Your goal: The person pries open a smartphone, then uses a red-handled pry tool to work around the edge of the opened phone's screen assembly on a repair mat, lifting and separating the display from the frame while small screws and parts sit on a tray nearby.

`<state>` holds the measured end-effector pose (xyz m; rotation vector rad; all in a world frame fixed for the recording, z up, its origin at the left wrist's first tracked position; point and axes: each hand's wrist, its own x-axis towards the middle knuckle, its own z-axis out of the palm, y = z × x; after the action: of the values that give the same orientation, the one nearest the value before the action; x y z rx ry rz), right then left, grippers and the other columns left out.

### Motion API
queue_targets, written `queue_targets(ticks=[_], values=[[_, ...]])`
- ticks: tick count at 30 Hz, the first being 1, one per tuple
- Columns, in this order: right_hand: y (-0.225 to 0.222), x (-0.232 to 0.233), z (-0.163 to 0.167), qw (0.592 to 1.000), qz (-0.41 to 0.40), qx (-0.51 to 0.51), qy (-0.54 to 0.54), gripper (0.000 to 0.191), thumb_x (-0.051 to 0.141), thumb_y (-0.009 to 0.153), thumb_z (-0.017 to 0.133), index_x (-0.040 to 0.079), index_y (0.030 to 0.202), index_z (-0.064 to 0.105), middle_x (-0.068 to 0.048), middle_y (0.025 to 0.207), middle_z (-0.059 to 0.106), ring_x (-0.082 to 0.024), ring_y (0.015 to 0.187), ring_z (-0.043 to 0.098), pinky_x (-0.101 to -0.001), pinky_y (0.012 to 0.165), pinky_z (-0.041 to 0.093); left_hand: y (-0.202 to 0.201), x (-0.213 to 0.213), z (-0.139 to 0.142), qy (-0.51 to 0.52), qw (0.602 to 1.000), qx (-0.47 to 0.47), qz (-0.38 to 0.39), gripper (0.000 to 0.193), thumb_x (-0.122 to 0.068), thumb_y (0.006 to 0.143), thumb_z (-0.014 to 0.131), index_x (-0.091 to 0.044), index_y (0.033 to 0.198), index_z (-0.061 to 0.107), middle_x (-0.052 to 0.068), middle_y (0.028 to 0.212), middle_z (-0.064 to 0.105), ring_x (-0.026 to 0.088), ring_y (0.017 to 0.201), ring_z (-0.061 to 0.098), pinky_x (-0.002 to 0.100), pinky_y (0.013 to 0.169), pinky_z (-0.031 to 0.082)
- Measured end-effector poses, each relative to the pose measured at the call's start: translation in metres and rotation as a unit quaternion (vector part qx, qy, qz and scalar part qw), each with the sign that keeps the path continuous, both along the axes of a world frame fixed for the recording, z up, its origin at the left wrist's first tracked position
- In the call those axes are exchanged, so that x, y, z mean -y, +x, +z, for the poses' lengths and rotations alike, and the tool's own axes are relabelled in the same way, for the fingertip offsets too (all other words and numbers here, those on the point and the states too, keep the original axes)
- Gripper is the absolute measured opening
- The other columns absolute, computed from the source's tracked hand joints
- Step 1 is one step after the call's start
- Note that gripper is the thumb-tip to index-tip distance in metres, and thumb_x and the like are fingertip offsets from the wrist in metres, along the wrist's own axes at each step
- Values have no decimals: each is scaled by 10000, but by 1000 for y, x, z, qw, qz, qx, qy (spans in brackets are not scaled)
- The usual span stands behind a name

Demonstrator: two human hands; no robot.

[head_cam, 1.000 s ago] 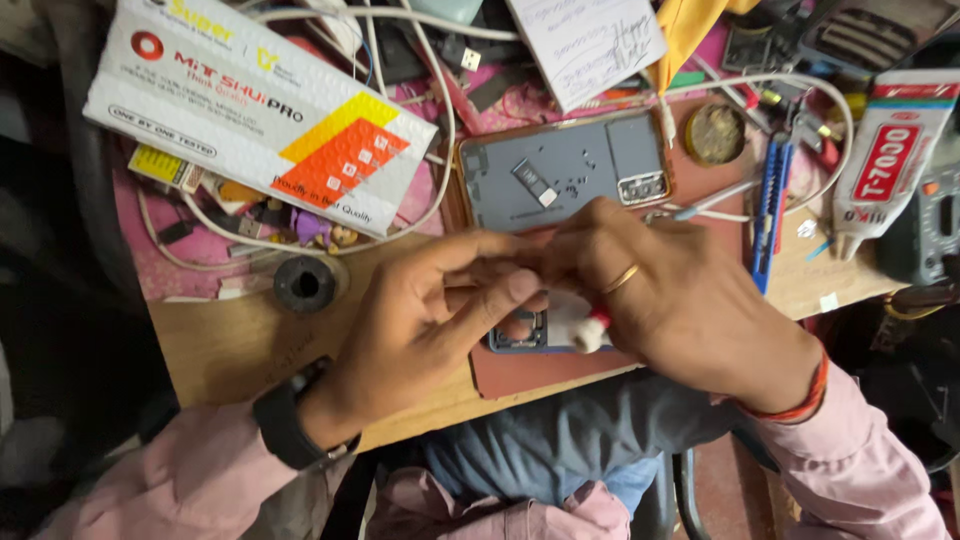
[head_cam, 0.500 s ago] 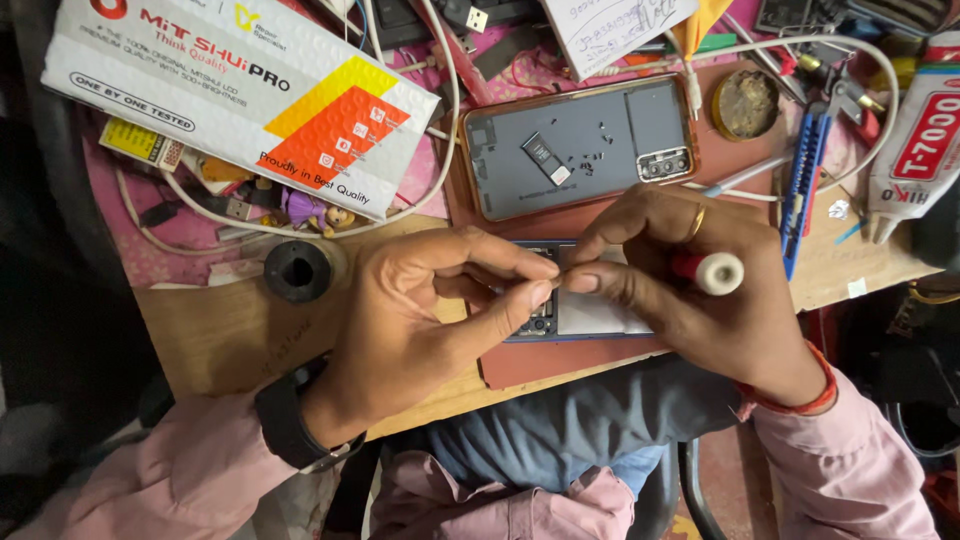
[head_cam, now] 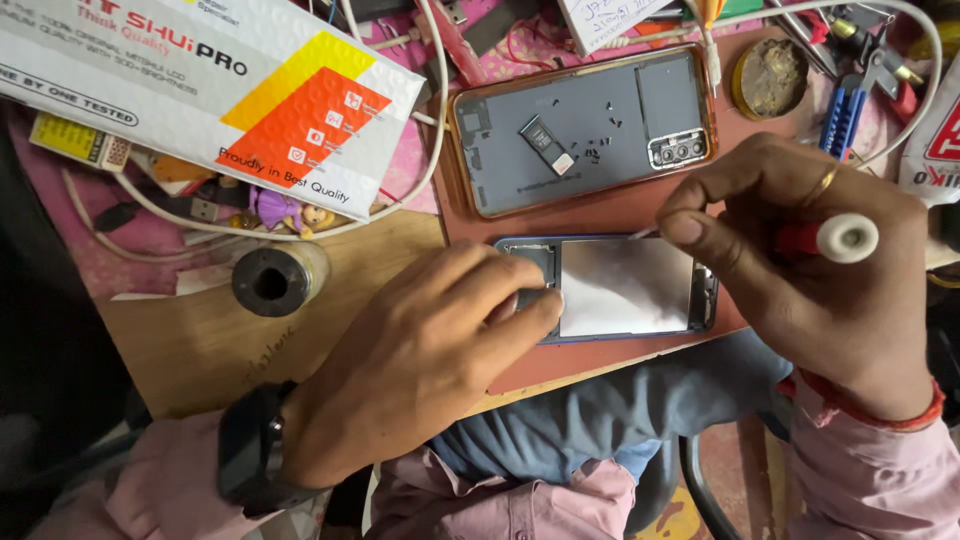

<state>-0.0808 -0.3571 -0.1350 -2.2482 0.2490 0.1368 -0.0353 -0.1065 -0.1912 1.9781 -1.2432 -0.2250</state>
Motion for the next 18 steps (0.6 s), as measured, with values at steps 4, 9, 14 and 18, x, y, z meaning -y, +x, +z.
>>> queue_targets(ticks=[4, 9, 14, 18], values=[[-4, 4, -7, 999, -2, -19, 28, 69, -7, 927, 745, -15, 956, 683, -37, 860, 669, -33, 633, 557, -196, 537, 417, 0, -2, -3, 8, 998, 66, -1, 311, -164, 847, 640, -39, 1129, 680, 79, 1176, 632, 249, 1094, 621, 394, 927, 534], [-4, 6, -10, 997, 29, 0, 70, 65, -12, 960, 741, -4, 998, 688, -33, 921, 671, -28, 702, 576, -198, 574, 427, -2, 3, -3, 10, 998, 63, -2, 277, -156, 871, 644, -22, 1110, 689, 73, 1163, 641, 234, 1099, 627, 372, 915, 540], [-3, 7, -11, 996, 89, -29, 4, 64, -27, 912, 725, 9, 965, 724, -23, 842, 693, -57, 655, 588, -232, 544, 418, 0, 5, -1, 13, 998, 57, -1, 231, -149, 859, 674, -25, 1048, 719, 78, 1125, 659, 235, 1038, 640, 392, 845, 539], [-2, 6, -18, 990, 137, -14, 20, 102, 30, 851, 794, 33, 923, 722, -20, 869, 739, -84, 731, 662, -250, 621, 507, 3, 3, 0, -34, 999, 18, 8, 196, -90, 876, 702, -26, 1058, 737, 85, 1097, 672, 239, 1004, 657, 379, 833, 550]])
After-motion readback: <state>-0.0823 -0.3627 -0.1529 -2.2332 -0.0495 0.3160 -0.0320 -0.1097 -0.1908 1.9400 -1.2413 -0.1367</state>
